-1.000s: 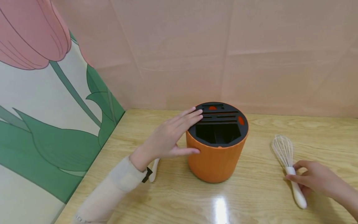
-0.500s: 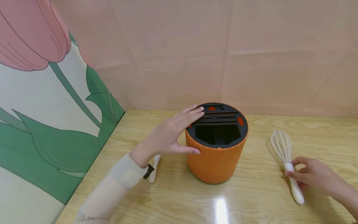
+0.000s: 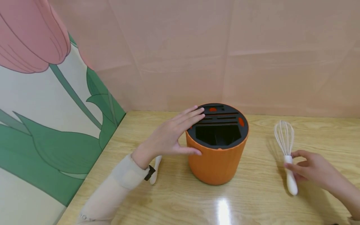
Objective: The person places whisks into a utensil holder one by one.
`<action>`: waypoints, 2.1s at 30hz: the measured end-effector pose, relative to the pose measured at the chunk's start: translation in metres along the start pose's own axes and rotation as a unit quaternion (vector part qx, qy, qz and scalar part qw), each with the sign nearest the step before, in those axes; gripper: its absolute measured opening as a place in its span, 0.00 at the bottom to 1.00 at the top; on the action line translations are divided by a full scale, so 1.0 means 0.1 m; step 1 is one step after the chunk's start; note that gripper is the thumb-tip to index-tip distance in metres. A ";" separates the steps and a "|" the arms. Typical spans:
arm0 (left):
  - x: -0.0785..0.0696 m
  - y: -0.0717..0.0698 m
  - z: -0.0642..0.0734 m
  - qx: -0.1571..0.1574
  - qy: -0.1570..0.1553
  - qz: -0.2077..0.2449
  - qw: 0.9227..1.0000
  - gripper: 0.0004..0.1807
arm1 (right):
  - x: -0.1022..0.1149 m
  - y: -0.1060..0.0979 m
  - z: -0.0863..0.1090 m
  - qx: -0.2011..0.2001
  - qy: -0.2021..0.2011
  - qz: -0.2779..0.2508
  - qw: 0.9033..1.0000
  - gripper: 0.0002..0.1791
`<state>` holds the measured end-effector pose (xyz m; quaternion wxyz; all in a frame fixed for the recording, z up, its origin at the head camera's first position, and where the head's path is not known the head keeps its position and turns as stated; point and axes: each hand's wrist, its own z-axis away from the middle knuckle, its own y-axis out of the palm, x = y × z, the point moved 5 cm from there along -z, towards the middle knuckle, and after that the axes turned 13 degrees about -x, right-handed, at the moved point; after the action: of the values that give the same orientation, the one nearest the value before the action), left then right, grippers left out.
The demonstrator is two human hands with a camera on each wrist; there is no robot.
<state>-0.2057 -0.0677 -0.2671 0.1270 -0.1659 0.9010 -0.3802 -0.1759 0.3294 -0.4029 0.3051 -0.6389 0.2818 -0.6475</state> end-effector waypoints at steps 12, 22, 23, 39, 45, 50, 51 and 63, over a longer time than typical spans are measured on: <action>0.01 0.01 0.02 -0.005 -0.003 0.018 1.000 0.57 | 0.15 -0.02 -0.01 -0.017 -0.001 -0.040 0.999 0.32; 0.00 0.00 0.01 -0.010 -0.003 0.020 1.000 0.56 | 0.21 0.00 -0.04 -0.018 0.014 -0.075 0.997 0.32; 0.00 0.00 0.01 -0.010 -0.003 0.021 1.000 0.57 | 0.22 0.00 -0.05 -0.021 0.012 -0.077 0.997 0.32; 0.00 0.00 0.01 -0.018 0.004 0.020 1.000 0.56 | 0.50 -0.01 -0.11 -0.043 -0.027 -0.117 0.992 0.28; 0.00 0.00 0.02 -0.021 0.004 0.022 1.000 0.56 | 0.61 -0.06 -0.13 -0.056 -0.030 -0.120 0.991 0.27; 0.01 0.00 0.01 -0.021 0.003 0.024 0.999 0.56 | 0.69 -0.10 -0.14 -0.066 -0.031 -0.145 0.987 0.17; 0.01 0.00 0.01 -0.021 0.002 0.024 0.999 0.56 | 0.70 -0.11 -0.14 -0.067 -0.031 -0.152 0.986 0.15; 0.01 0.01 0.01 -0.013 -0.006 0.027 1.000 0.57 | 0.90 -0.15 -0.13 -0.071 -0.055 -0.210 0.974 0.18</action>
<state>-0.2063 -0.0682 -0.2691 0.1400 -0.1456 0.9094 -0.3637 -0.1888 0.2708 -0.3324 0.1309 -0.7384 0.1696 -0.6394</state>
